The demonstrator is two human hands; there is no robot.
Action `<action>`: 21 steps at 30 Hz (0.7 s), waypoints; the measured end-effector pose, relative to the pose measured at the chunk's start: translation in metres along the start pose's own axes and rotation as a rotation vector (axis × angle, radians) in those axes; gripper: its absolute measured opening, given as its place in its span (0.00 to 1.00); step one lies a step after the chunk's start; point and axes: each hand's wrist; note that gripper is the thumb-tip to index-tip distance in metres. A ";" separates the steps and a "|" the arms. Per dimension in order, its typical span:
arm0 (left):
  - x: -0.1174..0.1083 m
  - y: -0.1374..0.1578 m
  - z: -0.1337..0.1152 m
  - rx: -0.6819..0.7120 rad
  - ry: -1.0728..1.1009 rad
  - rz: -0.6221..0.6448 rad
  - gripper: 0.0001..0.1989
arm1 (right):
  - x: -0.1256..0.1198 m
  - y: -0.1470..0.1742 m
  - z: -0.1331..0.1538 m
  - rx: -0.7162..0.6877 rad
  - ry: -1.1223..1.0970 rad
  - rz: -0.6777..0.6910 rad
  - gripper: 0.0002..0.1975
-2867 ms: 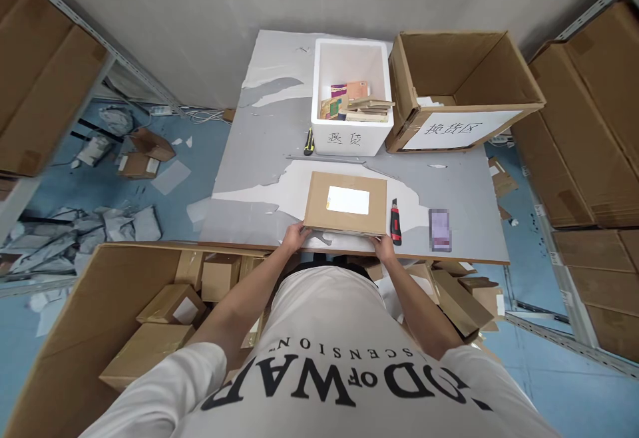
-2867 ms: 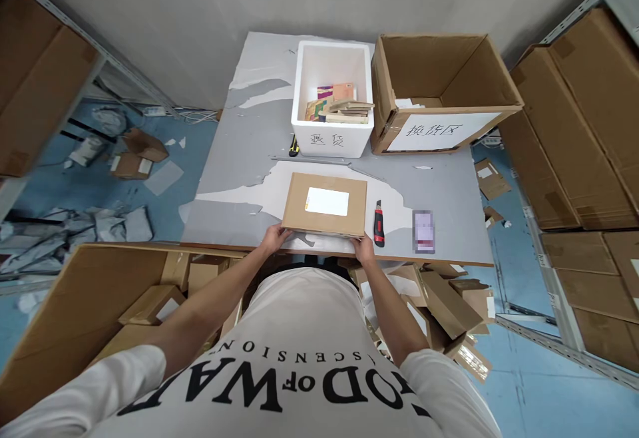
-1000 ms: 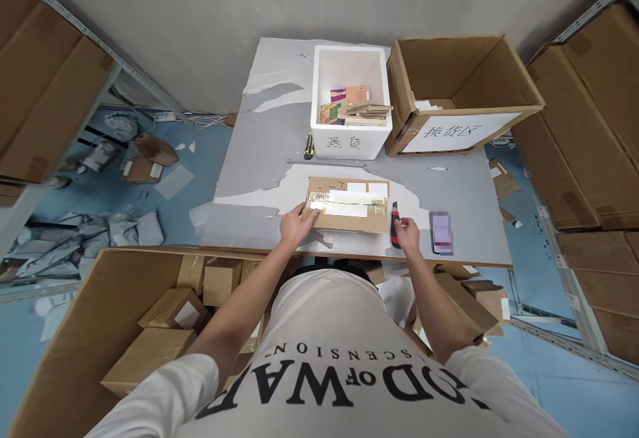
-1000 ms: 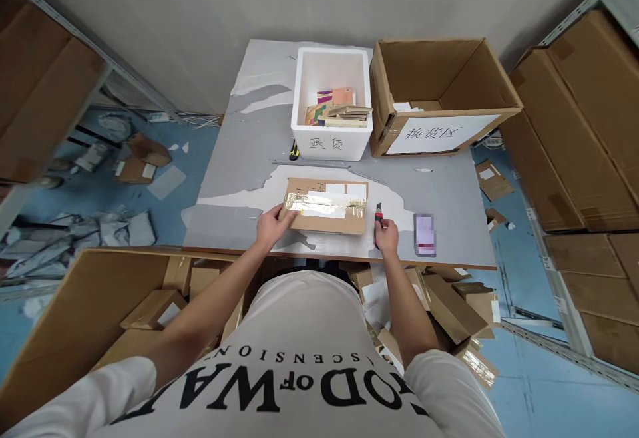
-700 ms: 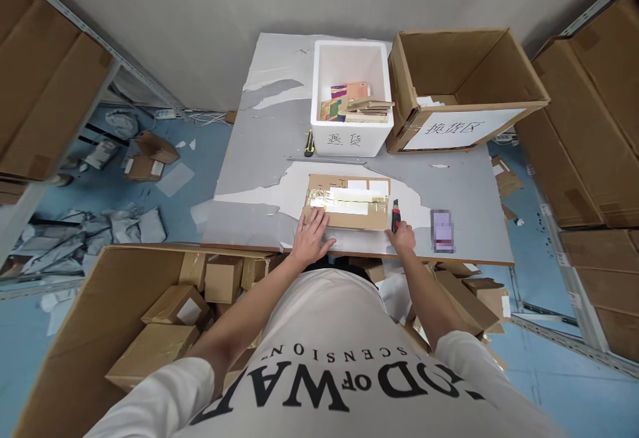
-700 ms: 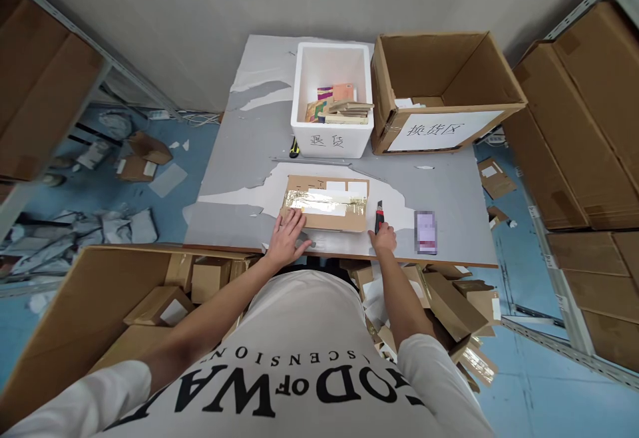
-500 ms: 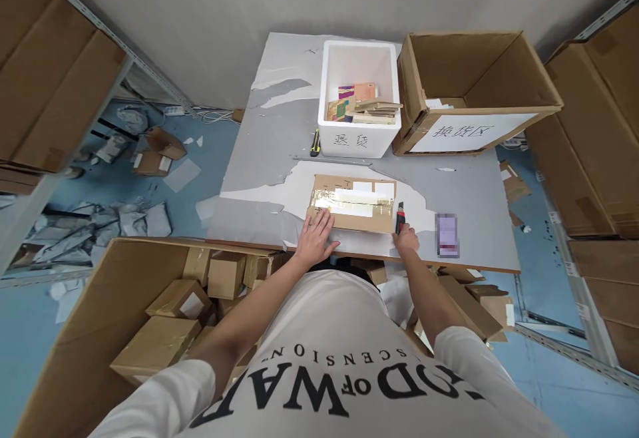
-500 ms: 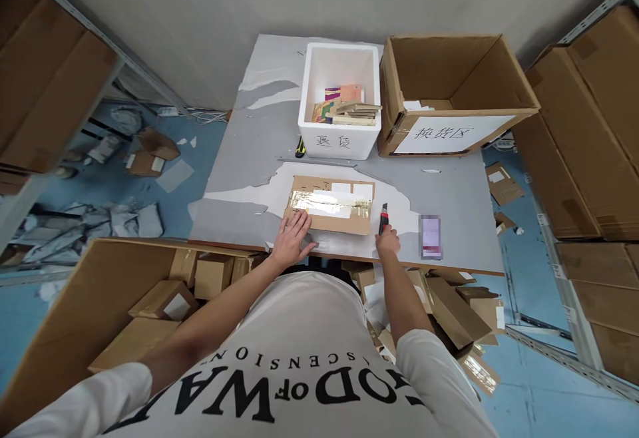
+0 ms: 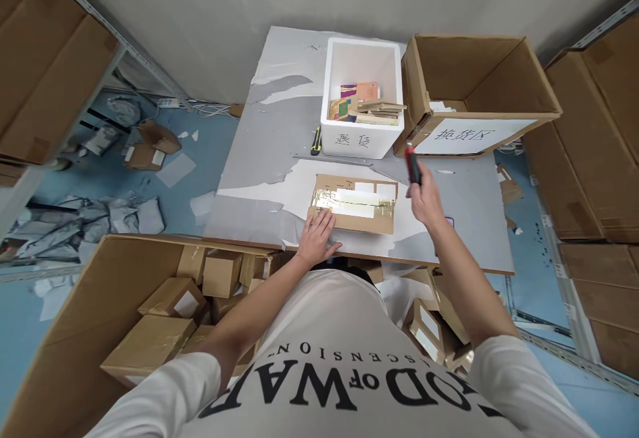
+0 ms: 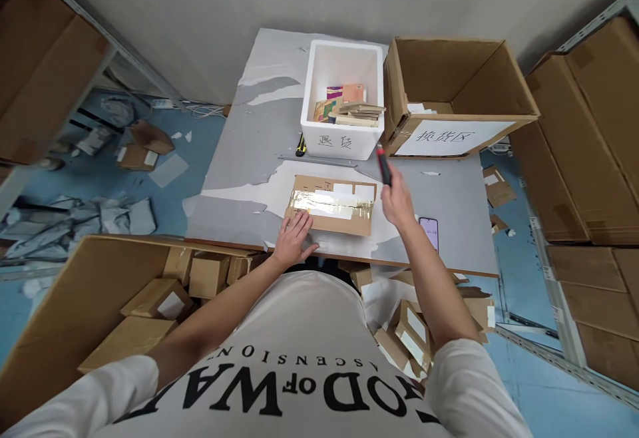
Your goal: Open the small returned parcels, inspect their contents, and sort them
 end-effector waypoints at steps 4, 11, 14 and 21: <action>0.000 -0.003 0.001 -0.007 0.010 -0.004 0.37 | -0.001 -0.025 0.064 -0.353 -0.051 0.359 0.27; 0.003 -0.007 -0.002 -0.063 0.019 0.010 0.38 | 0.034 -0.045 0.082 -0.485 0.225 0.682 0.25; 0.004 -0.006 -0.003 -0.064 0.028 0.009 0.38 | 0.037 -0.050 0.083 -0.477 0.296 0.709 0.25; 0.005 -0.006 0.001 -0.061 0.031 0.015 0.37 | 0.037 -0.056 0.093 -0.426 0.366 0.740 0.25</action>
Point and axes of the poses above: each hand's wrist, its own y-axis away from the middle knuckle, its own x-axis out of the palm, z = x × y, and after that the axes turned 9 degrees about z, right-handed
